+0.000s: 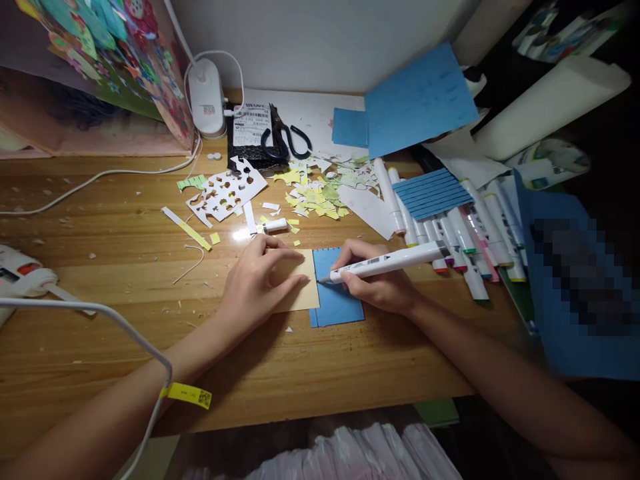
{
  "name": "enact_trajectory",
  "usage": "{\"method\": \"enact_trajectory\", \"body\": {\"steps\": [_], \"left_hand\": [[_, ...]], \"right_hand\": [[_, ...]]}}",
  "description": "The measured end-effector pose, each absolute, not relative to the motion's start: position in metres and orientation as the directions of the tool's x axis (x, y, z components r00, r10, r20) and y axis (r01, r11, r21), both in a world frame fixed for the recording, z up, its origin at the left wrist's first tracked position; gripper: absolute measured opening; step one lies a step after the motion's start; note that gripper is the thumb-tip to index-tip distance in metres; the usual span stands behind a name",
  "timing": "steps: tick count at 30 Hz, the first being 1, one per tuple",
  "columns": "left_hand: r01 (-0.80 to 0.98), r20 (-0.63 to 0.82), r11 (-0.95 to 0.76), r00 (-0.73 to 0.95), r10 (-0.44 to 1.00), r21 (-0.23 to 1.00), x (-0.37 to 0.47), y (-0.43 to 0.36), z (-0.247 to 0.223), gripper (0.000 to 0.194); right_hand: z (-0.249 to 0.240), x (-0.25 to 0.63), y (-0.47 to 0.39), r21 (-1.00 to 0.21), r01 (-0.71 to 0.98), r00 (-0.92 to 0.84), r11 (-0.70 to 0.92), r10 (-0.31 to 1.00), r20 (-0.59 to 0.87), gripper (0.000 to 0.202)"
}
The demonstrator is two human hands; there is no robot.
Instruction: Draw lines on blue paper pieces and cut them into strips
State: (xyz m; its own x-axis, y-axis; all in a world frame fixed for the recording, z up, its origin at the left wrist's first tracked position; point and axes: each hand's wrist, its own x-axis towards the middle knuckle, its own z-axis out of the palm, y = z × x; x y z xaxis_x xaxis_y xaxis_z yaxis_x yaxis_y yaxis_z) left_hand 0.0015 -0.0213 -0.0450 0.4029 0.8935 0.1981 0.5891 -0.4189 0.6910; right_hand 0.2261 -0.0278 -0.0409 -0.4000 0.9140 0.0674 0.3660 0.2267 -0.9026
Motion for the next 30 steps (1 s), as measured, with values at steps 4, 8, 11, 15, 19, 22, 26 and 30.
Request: {"method": "enact_trajectory", "body": {"steps": [4, 8, 11, 15, 19, 22, 26, 30], "left_hand": [[0.592, 0.192, -0.412, 0.4, 0.896, 0.692, 0.002, -0.021, -0.044, 0.024], [0.587, 0.187, -0.406, 0.399, 0.898, 0.7, 0.003, -0.022, -0.044, 0.023], [0.577, 0.195, -0.411, 0.4, 0.896, 0.706, 0.002, -0.022, -0.044, 0.023], [0.556, 0.172, -0.418, 0.44, 0.882, 0.718, 0.0, -0.022, -0.041, 0.02], [0.513, 0.119, -0.42, 0.519, 0.846, 0.749, -0.006, -0.023, -0.036, 0.014], [0.472, 0.075, -0.409, 0.579, 0.812, 0.781, -0.012, -0.022, -0.032, 0.008], [0.495, -0.034, -0.368, 0.63, 0.776, 0.787, -0.016, -0.022, -0.027, 0.011], [0.504, -0.002, -0.432, 0.652, 0.758, 0.748, -0.015, -0.024, -0.028, 0.014]], "right_hand": [[-0.04, 0.227, -0.029, -0.896, 0.377, -0.431, 0.236, 0.901, 0.056, 0.002], [-0.042, 0.227, -0.03, -0.897, 0.365, -0.466, 0.25, 0.883, 0.057, 0.003], [-0.043, 0.228, -0.028, -0.936, 0.303, -0.461, 0.179, 0.887, 0.021, 0.004], [-0.041, 0.228, -0.024, -0.989, 0.137, -0.401, 0.05, 0.916, -0.01, 0.013], [-0.036, 0.225, -0.021, -0.997, 0.08, -0.396, 0.019, 0.918, -0.014, 0.013], [-0.036, 0.223, -0.021, -0.998, 0.055, -0.401, 0.022, 0.916, -0.002, 0.014], [-0.038, 0.224, -0.021, -1.0, 0.029, -0.397, 0.011, 0.918, -0.002, 0.014], [-0.04, 0.224, -0.022, -0.999, 0.025, -0.402, 0.028, 0.915, 0.015, 0.015]]}}
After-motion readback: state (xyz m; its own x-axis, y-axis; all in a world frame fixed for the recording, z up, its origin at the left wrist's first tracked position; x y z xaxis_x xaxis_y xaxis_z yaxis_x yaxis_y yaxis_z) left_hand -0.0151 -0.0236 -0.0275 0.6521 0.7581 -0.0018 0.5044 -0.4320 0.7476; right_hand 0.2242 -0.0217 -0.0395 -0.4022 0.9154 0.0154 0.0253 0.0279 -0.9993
